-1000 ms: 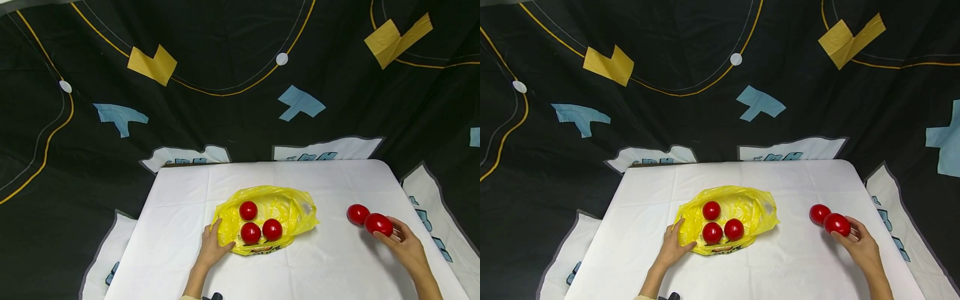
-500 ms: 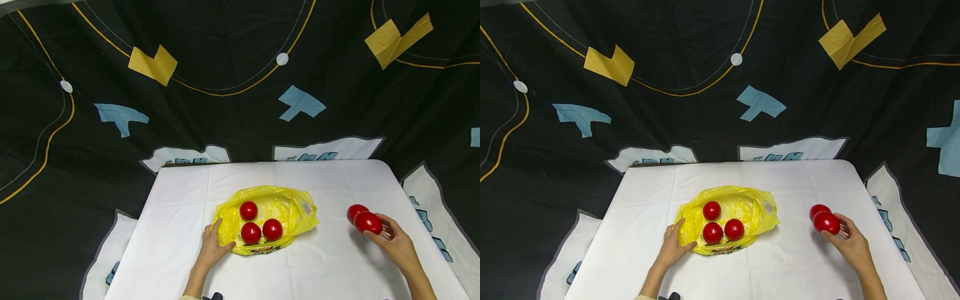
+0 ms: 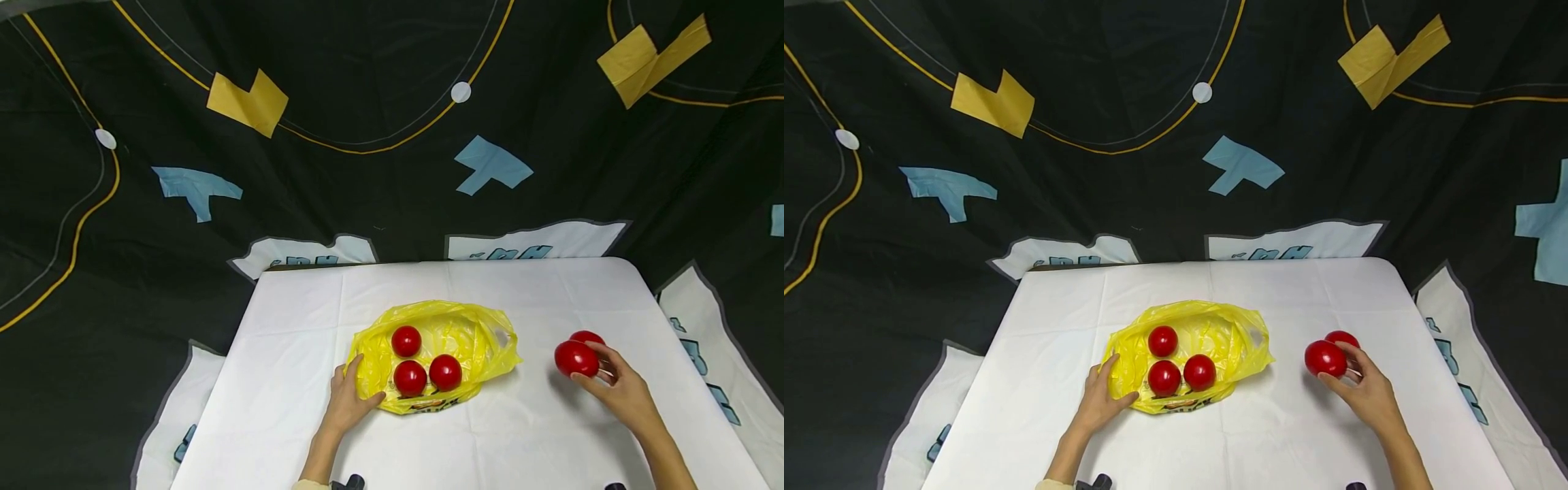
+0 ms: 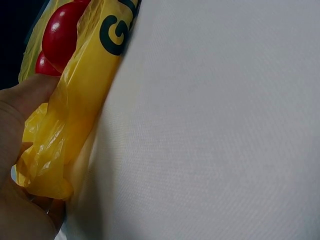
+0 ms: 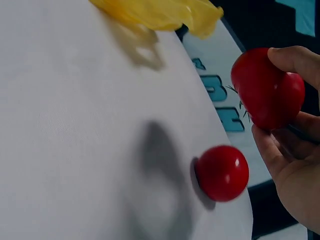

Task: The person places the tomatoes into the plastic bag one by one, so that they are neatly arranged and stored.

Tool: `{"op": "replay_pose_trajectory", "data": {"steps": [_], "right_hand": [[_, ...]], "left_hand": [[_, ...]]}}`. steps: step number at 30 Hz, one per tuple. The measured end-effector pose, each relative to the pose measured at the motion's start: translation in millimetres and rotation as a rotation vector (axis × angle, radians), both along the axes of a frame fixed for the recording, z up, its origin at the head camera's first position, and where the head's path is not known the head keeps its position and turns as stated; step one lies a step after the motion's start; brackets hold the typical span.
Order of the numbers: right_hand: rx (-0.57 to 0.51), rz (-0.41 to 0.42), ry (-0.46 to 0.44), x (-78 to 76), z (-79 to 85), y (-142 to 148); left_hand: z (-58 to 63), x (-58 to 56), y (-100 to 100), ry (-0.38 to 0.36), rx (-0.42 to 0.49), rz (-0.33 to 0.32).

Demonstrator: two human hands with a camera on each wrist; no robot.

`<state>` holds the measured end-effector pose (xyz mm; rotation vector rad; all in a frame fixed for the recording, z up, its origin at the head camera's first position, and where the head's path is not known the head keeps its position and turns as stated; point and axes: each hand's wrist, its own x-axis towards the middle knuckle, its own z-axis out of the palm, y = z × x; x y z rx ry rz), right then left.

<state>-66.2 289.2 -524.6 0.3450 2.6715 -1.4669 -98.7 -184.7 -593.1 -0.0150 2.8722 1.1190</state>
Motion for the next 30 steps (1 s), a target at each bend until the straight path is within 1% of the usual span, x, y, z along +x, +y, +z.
{"op": "replay_pose_trajectory", "data": {"steps": [6, 9, 18, 23, 30], "right_hand": [[0.018, 0.051, 0.080, -6.4, -2.8, -14], [0.026, 0.077, 0.104, -9.0, -2.7, -20], [-0.012, 0.125, 0.096, -16.4, -0.3, -39], [-0.014, 0.143, 0.116, -19.1, 0.2, -47], [-0.051, 0.177, 0.155, -21.7, 2.7, -59]], "left_hand": [[0.2, 0.2, 0, 0.000, 0.000, -0.001], [0.6, 0.2, 0, -0.001, 0.000, -0.001], [0.0, 0.1, 0, -0.012, 0.001, 0.002], [-0.9, -0.1, 0, -0.003, 0.010, -0.001], [-1.1, -0.3, 0, 0.001, 0.008, -0.004]]}}
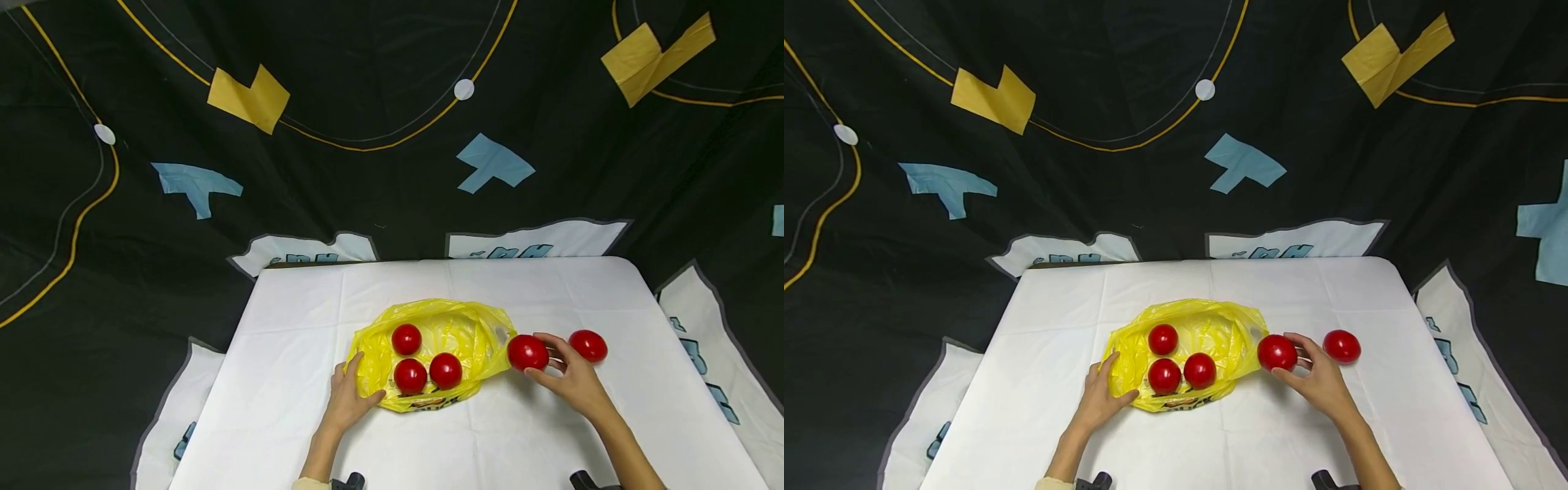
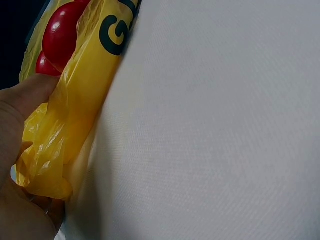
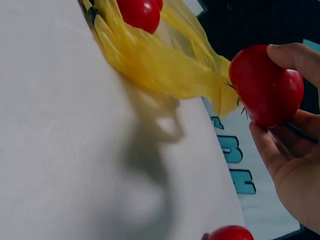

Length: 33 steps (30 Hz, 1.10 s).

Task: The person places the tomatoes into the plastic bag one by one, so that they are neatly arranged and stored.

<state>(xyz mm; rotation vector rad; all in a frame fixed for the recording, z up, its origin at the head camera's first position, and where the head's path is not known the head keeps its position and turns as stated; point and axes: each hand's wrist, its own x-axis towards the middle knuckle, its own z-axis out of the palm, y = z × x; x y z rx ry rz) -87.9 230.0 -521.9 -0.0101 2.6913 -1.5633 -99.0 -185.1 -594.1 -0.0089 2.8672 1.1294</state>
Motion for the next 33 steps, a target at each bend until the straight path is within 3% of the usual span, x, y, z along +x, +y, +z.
{"op": "replay_pose_trajectory", "data": {"steps": [15, 25, 33], "right_hand": [[-0.008, 0.067, 0.066, -11.1, -2.8, -26], [0.036, 0.088, 0.133, -17.6, 9.5, -34], [0.033, 0.096, 0.125, -23.1, 16.6, -40]], "left_hand": [[0.5, 0.6, 0, -0.008, -0.005, 0.006], [1.0, 1.1, 1, 0.005, 0.003, 0.008], [0.8, 0.6, 1, 0.006, 0.006, 0.008]]}}
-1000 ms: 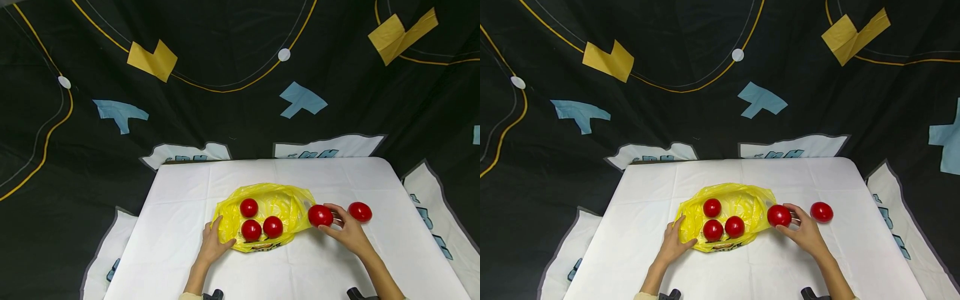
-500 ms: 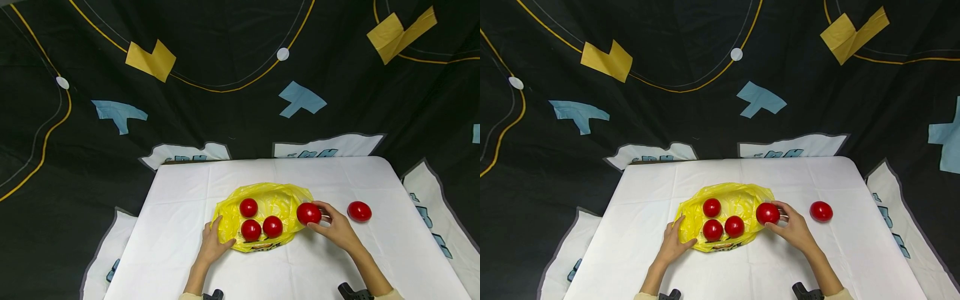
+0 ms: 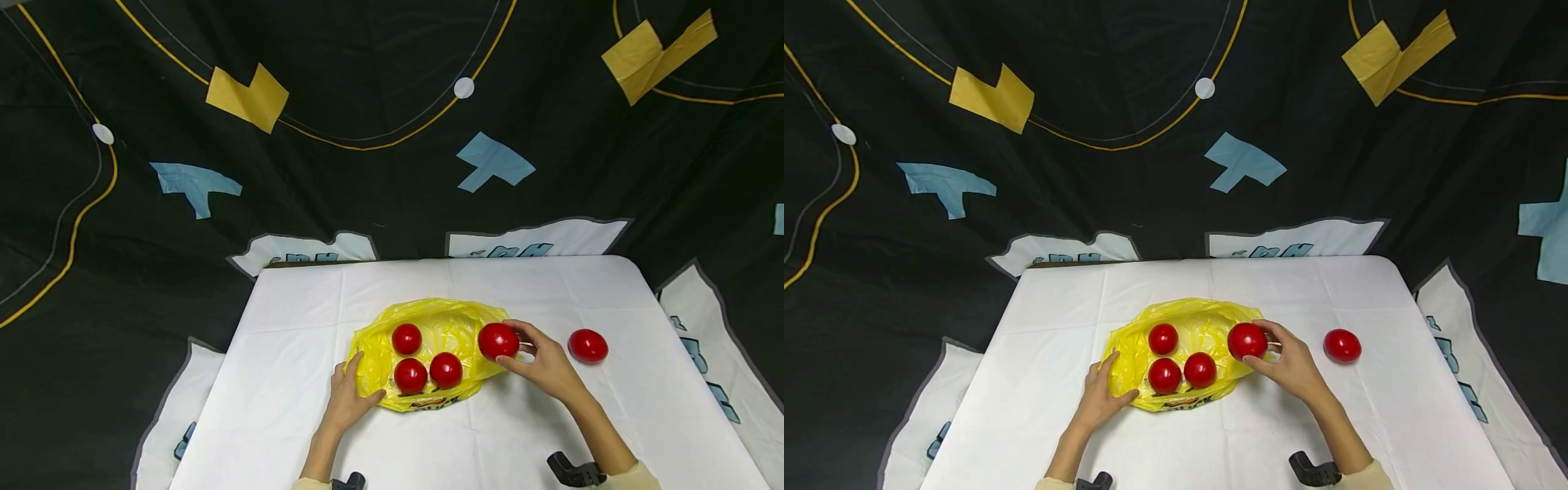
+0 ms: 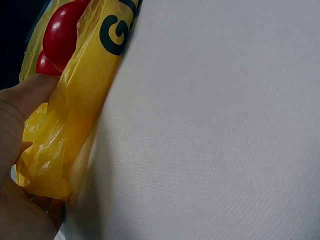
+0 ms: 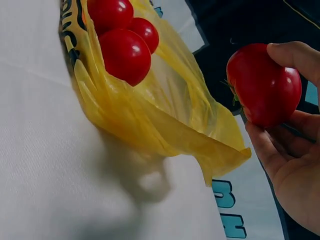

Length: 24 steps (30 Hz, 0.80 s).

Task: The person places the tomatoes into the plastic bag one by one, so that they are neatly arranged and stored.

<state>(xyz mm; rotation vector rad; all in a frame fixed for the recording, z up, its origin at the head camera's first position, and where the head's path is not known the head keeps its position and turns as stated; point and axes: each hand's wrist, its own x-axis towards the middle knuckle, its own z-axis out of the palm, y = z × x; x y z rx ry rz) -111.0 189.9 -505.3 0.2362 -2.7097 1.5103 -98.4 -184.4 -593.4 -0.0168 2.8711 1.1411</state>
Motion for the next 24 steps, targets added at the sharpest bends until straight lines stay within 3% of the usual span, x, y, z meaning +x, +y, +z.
{"op": "replay_pose_trajectory", "data": {"steps": [24], "right_hand": [[-0.018, 0.065, 0.015, -19.3, -17.0, -24]], "left_hand": [[-0.6, -0.1, -1, -0.018, 0.002, 0.001]]}}
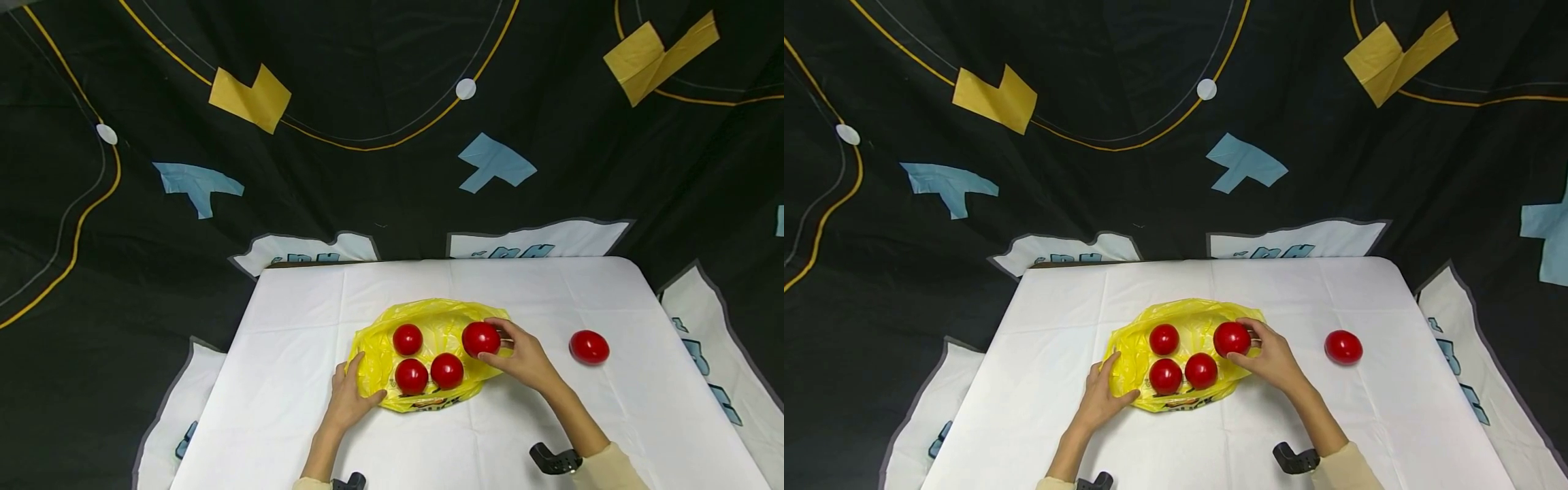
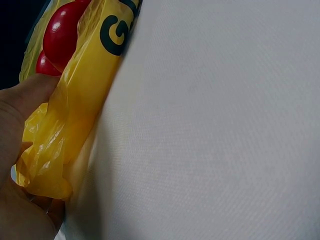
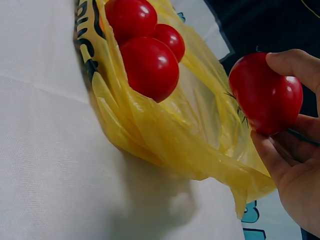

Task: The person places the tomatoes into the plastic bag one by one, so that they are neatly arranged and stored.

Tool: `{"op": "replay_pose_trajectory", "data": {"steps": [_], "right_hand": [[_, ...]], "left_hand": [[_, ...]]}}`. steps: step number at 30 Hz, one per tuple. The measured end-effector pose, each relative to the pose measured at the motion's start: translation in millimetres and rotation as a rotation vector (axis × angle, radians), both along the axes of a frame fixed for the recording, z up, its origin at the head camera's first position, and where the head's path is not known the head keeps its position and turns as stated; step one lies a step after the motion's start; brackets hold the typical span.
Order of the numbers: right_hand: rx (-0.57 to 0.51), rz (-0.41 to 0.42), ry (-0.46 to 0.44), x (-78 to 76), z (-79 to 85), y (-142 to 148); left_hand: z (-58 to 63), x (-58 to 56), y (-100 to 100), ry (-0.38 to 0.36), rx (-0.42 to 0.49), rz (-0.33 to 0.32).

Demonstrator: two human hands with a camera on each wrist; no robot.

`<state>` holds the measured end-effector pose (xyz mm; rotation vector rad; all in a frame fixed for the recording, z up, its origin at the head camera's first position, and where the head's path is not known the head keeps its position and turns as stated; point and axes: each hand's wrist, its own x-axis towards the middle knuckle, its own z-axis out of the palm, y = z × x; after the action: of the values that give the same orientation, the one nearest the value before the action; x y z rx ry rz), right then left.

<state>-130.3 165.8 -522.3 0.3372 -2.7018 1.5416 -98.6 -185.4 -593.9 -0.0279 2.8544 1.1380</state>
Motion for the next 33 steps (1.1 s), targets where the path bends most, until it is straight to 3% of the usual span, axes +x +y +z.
{"op": "replay_pose_trajectory", "data": {"steps": [33], "right_hand": [[0.004, 0.022, -0.048, -23.6, -31.5, -31]], "left_hand": [[-0.1, -0.3, 1, 0.002, -0.011, 0.002]]}}
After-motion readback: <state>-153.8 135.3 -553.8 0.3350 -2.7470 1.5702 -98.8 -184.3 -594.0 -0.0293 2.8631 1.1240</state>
